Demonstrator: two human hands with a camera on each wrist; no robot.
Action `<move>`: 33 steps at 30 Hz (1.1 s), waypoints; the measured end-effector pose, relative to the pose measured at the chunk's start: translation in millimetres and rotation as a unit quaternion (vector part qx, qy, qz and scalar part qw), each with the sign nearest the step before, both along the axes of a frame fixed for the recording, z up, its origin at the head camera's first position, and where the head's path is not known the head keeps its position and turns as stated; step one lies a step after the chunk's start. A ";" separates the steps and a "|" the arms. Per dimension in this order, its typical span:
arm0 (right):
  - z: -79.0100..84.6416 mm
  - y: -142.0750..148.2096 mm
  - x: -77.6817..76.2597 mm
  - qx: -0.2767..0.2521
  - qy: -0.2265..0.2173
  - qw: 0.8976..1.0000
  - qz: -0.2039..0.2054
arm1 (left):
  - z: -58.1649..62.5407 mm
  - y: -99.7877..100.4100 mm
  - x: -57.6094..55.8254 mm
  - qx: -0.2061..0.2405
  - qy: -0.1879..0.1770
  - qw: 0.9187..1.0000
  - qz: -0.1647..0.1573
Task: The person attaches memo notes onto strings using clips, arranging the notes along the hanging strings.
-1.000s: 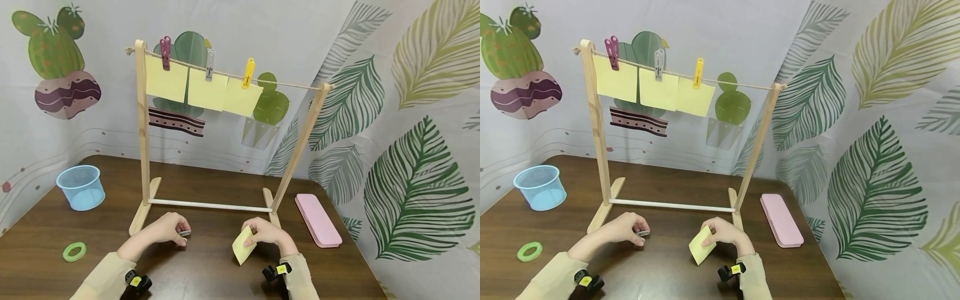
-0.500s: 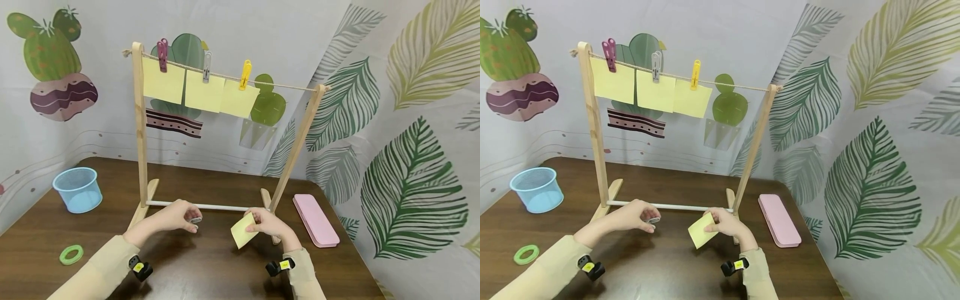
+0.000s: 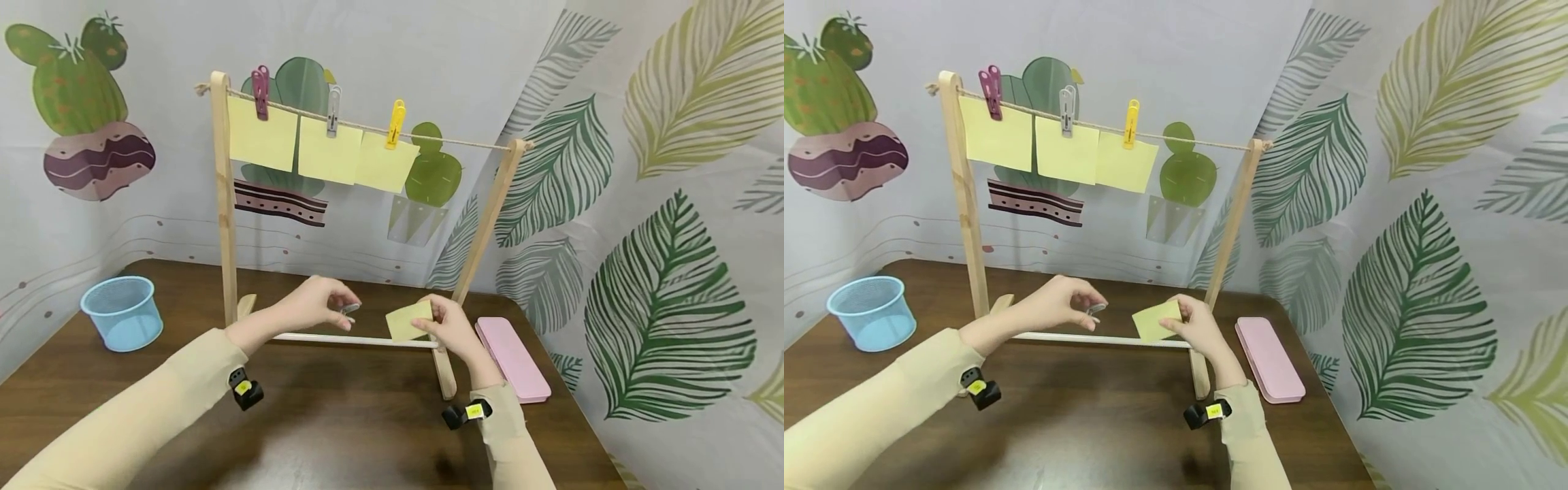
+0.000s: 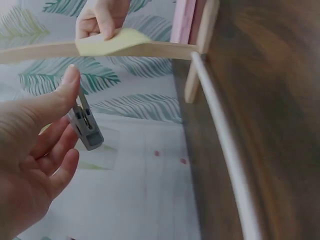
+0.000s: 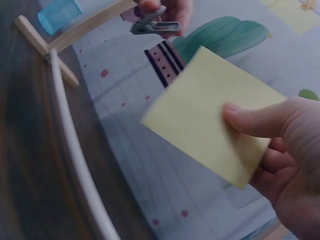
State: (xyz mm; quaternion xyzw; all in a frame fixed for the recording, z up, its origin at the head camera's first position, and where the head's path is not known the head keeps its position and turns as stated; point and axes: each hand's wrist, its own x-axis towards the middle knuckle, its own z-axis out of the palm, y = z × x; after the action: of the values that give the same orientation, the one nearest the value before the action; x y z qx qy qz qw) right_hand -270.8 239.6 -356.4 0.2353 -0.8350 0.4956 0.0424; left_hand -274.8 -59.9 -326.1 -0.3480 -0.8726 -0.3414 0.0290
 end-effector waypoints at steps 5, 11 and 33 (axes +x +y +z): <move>20.2 -0.7 -5.1 -0.047 0.048 0.997 -0.048 | 33.6 12.4 -6.1 0.038 -0.004 0.999 0.003; 47.9 -4.9 -12.5 -0.090 0.086 0.987 -0.099 | 77.7 28.8 -8.5 0.098 0.059 0.993 -0.027; 149.0 -33.4 -41.4 -0.255 0.122 0.954 -0.102 | 207.2 89.7 -10.9 0.166 0.187 0.968 -0.035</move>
State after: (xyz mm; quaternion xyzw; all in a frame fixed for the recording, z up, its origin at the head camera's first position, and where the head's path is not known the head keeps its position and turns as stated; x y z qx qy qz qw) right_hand -312.1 206.2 -207.4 0.1888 -0.6885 0.6528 0.2533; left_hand -285.7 29.8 -118.9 -0.4266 -0.7701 -0.4112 0.2365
